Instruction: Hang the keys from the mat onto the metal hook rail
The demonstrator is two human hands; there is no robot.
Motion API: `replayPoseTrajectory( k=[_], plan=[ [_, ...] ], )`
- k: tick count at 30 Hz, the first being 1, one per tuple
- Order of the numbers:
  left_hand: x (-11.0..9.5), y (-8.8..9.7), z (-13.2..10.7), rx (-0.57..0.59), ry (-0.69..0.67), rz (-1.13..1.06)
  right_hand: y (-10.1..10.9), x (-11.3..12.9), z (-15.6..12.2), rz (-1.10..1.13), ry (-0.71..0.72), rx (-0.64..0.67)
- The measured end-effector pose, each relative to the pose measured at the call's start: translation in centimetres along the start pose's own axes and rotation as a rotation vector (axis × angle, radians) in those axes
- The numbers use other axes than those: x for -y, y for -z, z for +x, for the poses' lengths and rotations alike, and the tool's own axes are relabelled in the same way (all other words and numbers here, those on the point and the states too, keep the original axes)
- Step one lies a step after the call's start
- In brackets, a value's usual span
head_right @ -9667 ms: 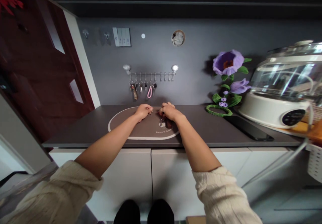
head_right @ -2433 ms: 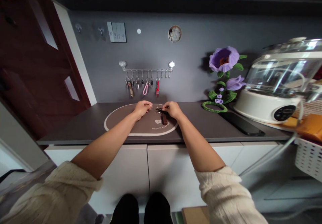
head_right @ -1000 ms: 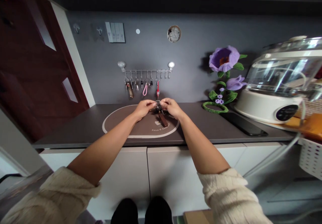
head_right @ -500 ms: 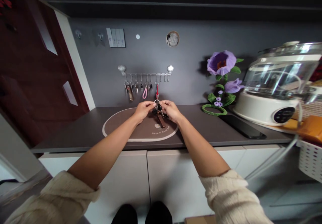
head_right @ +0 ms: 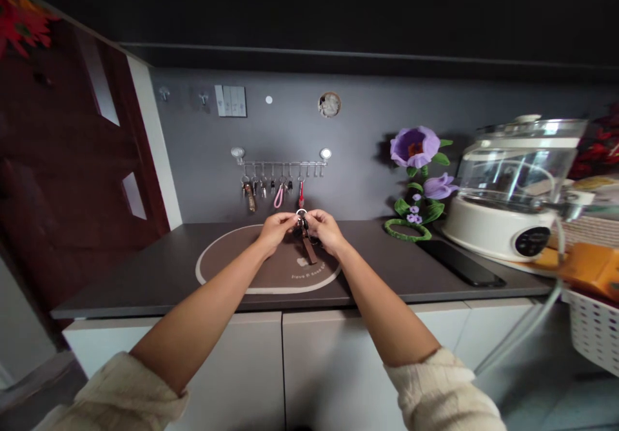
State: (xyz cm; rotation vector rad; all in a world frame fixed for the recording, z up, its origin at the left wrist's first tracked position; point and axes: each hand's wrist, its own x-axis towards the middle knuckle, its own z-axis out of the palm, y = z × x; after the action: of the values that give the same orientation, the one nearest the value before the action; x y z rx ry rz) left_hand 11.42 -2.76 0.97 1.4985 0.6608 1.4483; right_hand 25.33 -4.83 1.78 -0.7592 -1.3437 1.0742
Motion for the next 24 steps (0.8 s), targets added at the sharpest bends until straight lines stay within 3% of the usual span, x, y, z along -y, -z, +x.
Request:
replayPoseTrajectory(
  k=[11,18,24],
  plan=[
    [0.0,0.4,0.3,-0.121,0.029,0.04,-0.4,2.1,0.9,0.08,-0.01,-0.113],
    [0.1,0.6,0.5,-0.171,0.033,0.056,-0.7,4.8,4.3,0.026,0.004,-0.199],
    [0.1,0.5,0.6,-0.189,0.001,0.094,-0.3,5.2,8.2,0.009,-0.006,-0.29]
  ],
)
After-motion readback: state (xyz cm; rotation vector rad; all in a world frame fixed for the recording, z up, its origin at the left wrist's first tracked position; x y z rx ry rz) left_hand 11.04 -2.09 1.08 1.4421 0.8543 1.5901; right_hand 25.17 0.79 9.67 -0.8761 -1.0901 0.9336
